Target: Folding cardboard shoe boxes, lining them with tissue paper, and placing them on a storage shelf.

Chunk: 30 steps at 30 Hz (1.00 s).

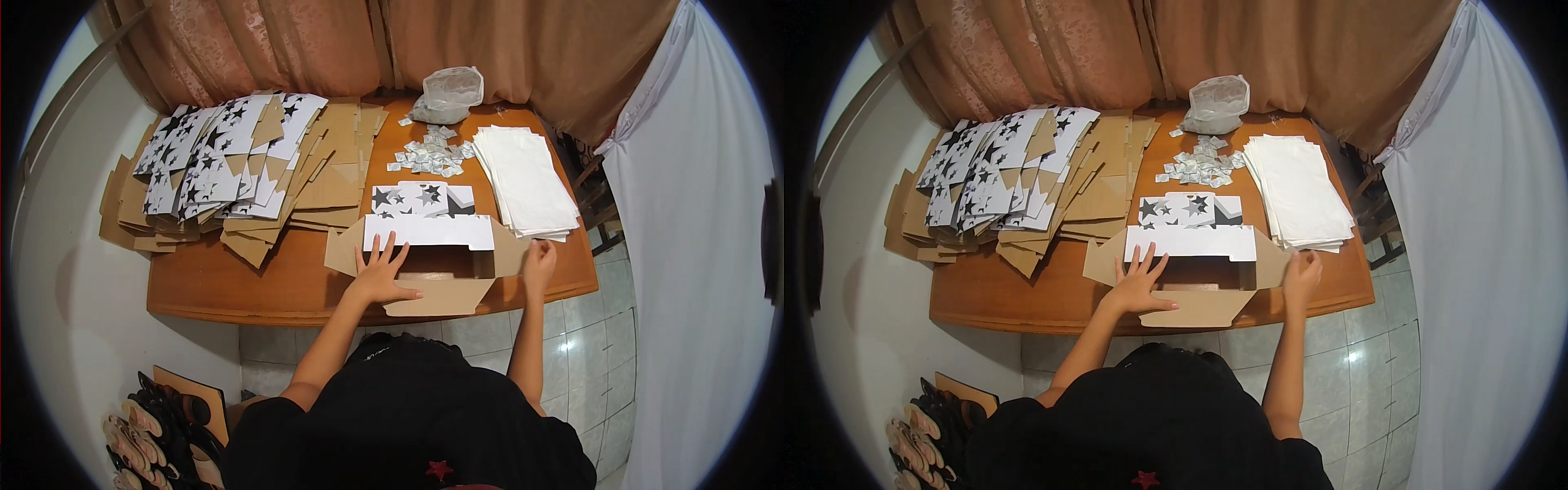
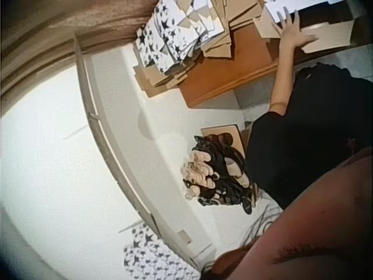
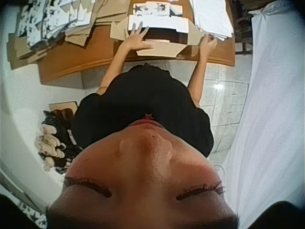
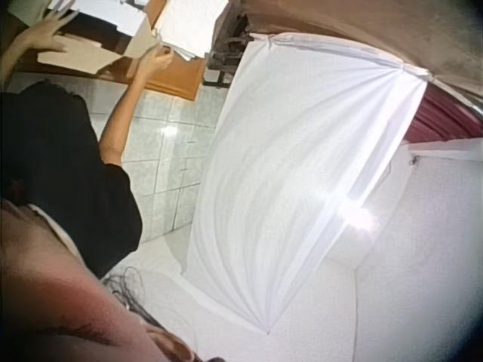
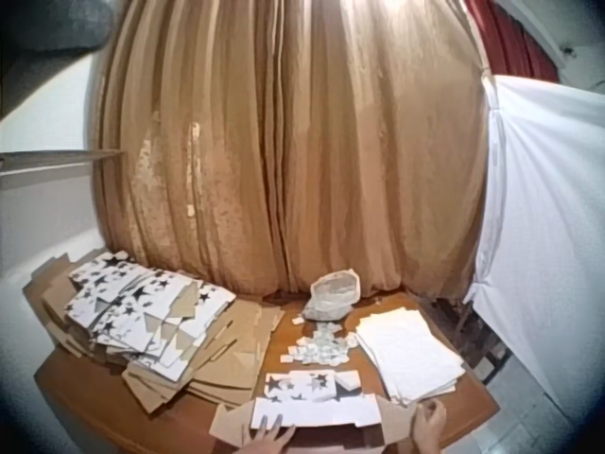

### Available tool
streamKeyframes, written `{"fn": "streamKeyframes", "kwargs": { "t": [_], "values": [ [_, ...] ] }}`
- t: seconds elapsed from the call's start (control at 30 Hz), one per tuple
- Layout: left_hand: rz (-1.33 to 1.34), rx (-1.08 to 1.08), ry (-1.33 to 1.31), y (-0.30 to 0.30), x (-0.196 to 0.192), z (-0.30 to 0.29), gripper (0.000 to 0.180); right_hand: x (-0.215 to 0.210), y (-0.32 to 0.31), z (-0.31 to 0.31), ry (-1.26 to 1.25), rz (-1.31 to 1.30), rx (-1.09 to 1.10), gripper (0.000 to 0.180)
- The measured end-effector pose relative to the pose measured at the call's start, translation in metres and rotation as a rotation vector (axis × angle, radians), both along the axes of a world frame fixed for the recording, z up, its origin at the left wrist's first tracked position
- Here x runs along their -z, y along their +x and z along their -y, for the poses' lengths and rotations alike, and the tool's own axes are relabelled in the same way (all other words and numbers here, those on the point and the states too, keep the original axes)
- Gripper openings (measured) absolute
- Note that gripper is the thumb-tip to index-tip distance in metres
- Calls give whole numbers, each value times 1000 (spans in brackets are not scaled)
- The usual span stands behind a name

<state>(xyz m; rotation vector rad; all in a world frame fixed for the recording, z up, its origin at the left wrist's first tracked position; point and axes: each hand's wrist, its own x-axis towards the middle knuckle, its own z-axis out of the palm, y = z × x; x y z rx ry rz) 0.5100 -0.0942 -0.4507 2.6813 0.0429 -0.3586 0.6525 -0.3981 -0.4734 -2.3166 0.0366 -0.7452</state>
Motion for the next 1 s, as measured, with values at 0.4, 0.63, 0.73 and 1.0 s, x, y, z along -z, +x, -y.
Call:
{"fn": "streamKeyframes", "kwargs": {
  "t": [0.4,0.63,0.73,1.0],
  "values": [
    [-5,3,89,-1,7,0,124,-13,1,-68,77,-317,-700,58],
    [32,-15,91,-3,12,0,122,-13,-14,-104,-345,-384,-482,85],
    [45,-27,83,-3,12,0,120,-14,-17,-111,-483,-421,-436,88],
    [392,-290,172,-30,-33,-13,88,-12,-9,-111,-499,-508,-380,93]
  ]
}}
